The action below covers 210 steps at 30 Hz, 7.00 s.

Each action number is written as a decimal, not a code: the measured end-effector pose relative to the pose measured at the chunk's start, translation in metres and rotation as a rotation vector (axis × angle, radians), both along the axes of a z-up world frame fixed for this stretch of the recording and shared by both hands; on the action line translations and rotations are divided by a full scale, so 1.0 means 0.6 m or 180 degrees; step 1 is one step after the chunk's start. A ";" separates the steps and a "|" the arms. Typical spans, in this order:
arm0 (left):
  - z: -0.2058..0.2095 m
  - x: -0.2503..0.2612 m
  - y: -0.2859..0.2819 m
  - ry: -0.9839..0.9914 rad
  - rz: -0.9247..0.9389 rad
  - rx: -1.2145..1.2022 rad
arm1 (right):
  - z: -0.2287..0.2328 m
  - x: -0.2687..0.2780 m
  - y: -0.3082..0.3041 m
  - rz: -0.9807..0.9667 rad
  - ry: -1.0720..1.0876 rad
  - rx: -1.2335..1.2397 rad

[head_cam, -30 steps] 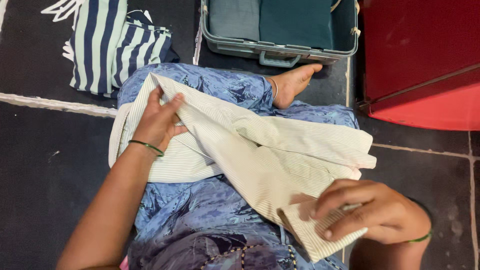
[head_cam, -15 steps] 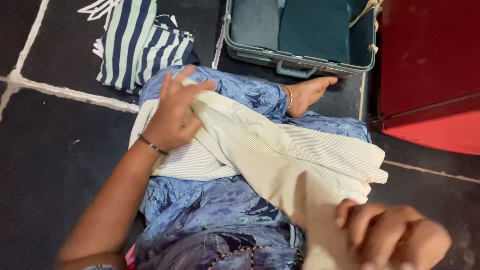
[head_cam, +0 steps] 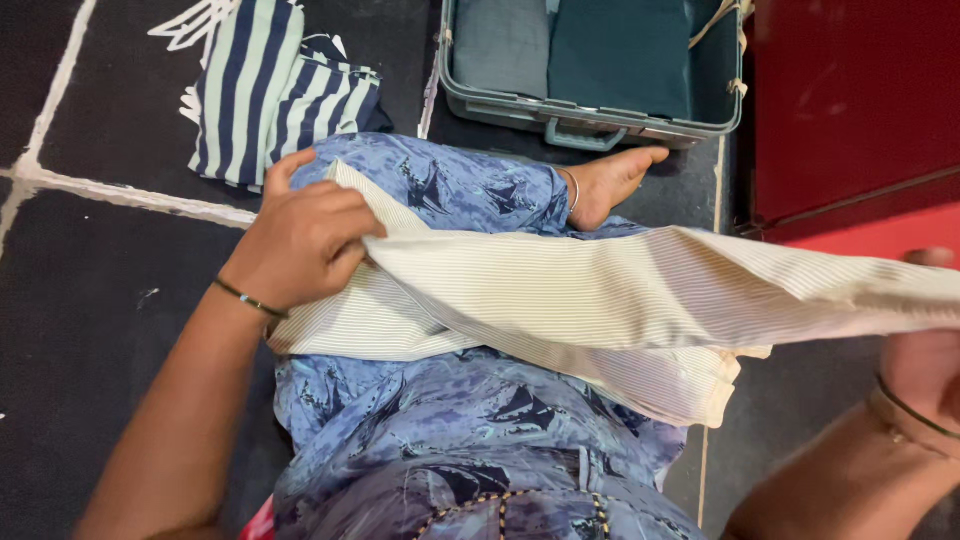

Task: The person sits on the floor and folds several pieces of clothing, including a dark green pair of trousers, a white striped shirt, and a blue and white striped shirt. The person places each folded item into an open suitcase positioned in front of them.

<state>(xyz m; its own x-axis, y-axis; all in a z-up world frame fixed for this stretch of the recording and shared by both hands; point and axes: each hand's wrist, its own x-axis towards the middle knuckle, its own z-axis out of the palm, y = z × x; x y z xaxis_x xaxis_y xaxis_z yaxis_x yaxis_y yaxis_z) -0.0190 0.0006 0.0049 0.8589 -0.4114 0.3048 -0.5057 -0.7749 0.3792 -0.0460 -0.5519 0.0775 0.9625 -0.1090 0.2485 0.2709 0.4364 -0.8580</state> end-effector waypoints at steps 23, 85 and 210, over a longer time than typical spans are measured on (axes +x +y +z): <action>-0.074 0.004 -0.016 0.0068 0.0744 0.0327 | -0.115 -0.104 -0.055 -0.2007 0.0982 -0.1788; -0.079 0.060 -0.032 0.0209 0.1325 0.0055 | -0.213 0.056 0.099 -0.0979 -0.0210 -0.5975; -0.135 0.084 -0.333 0.4399 -0.0455 -0.4998 | -0.204 0.034 0.135 0.1781 0.2073 0.0807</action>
